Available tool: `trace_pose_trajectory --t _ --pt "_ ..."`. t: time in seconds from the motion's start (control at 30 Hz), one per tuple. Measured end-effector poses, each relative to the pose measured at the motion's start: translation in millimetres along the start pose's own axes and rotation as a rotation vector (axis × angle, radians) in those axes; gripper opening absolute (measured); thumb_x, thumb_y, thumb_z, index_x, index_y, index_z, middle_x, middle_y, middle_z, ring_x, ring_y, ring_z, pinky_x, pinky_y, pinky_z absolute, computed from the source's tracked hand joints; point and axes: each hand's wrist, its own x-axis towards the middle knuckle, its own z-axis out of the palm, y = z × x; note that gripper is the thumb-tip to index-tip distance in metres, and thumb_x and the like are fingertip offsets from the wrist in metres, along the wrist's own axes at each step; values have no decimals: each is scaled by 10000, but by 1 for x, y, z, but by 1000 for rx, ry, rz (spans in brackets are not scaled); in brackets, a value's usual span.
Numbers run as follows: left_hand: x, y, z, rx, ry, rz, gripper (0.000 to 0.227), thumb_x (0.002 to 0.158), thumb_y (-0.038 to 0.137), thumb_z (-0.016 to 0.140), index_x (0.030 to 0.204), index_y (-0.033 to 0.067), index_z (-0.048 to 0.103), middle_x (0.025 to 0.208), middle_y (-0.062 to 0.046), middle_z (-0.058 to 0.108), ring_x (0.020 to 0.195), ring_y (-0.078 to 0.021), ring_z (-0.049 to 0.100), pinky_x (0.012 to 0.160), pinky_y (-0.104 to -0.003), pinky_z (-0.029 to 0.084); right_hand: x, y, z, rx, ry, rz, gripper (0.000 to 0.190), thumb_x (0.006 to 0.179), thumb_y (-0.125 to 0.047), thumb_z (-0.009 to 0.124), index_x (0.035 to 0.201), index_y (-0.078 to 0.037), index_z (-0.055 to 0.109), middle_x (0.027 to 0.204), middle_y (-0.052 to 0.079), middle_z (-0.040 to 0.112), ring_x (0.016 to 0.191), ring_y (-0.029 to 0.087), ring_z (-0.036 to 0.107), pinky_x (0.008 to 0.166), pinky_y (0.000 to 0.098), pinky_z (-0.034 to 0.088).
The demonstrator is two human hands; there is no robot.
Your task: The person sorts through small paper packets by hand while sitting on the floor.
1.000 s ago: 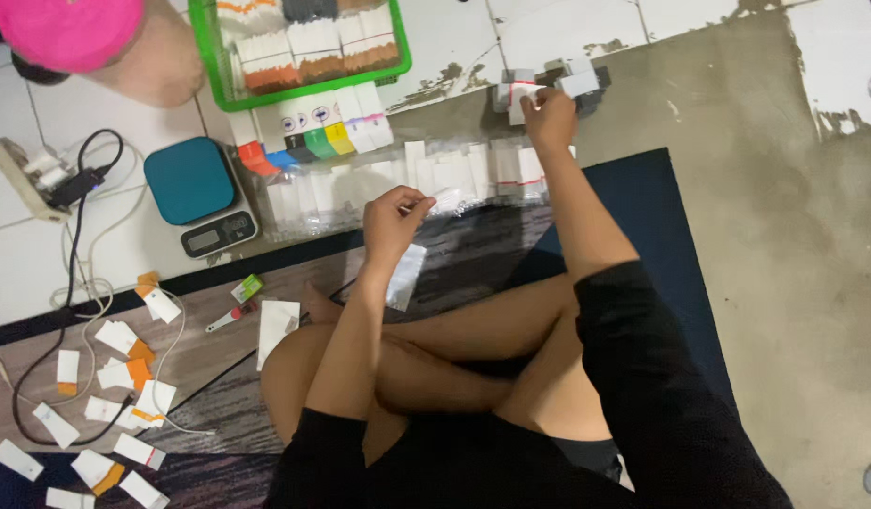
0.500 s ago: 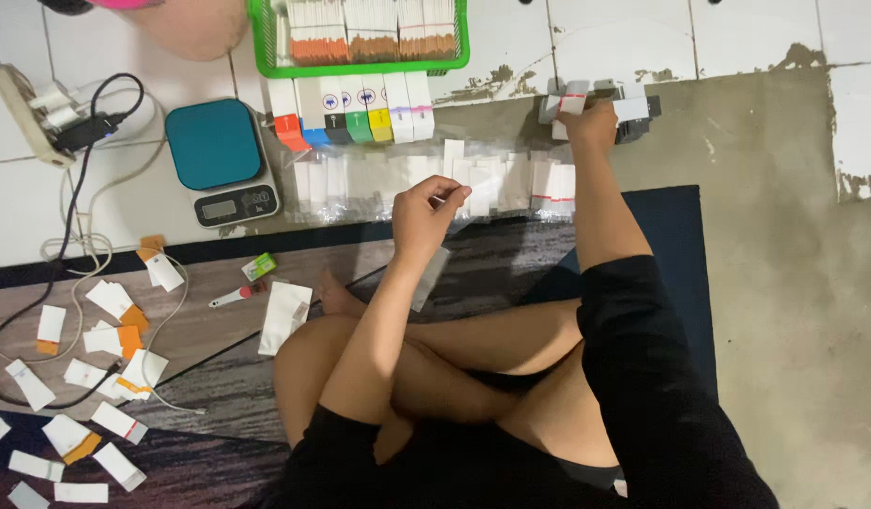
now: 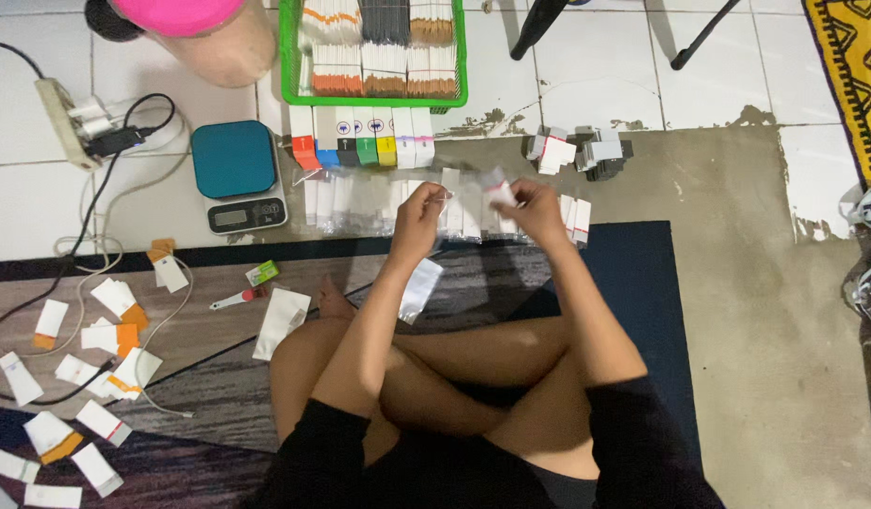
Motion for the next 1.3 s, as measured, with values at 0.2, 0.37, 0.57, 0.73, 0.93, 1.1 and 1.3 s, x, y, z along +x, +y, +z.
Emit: trace_pose_trajectory --t 0.2,0.37,0.57,0.73,0.93,1.1,1.3 --pt "-18 42 -7 30 -176 128 377 851 239 761 1176 87 643 842 -155 636 852 -252 621 748 -345 479 -59 -28 13 106 -206 -28 182 712 -29 840 768 -23 666 643 83 634 687 137 572 639 293 502" --pt "-25 20 6 44 -273 71 256 821 223 834 1014 80 745 903 -165 731 497 -87 537 506 -273 470 -69 -41 12 47 -226 -87 161 698 -66 838 776 -52 698 583 28 593 596 101 530 541 232 440" --pt "-21 0 8 -79 -36 -3 163 796 173 836 775 102 691 614 -2 647 566 -6 533 505 -143 418 -59 -5 29 570 -87 16 166 820 30 761 966 61 689 742 164 689 623 190 686 553 291 611" --pt "-23 12 12 -66 -14 -97 106 827 162 796 904 118 739 695 -11 707 566 5 542 472 -136 440 -53 10 36 589 -20 7 151 857 40 718 998 87 693 735 248 686 571 235 695 487 295 601" --pt "-11 -31 0 30 -42 -61 174 987 275 650 1067 120 657 994 -86 696 935 -153 616 820 -342 480 -42 12 15 507 89 -22 159 851 9 738 1000 50 704 660 169 668 529 174 661 491 258 564" --pt "-21 -3 3 118 -37 6 160 999 243 630 905 142 712 810 -37 715 735 -113 622 668 -273 475 -47 -7 -2 521 171 -45 144 875 3 733 1012 41 713 673 181 678 531 172 659 509 265 562" --pt "-24 5 9 227 -63 152 151 968 167 657 868 136 766 765 -43 736 609 -143 643 533 -235 479 -47 -3 0 535 225 -89 138 883 2 731 1014 42 714 671 167 673 544 159 650 509 252 542"
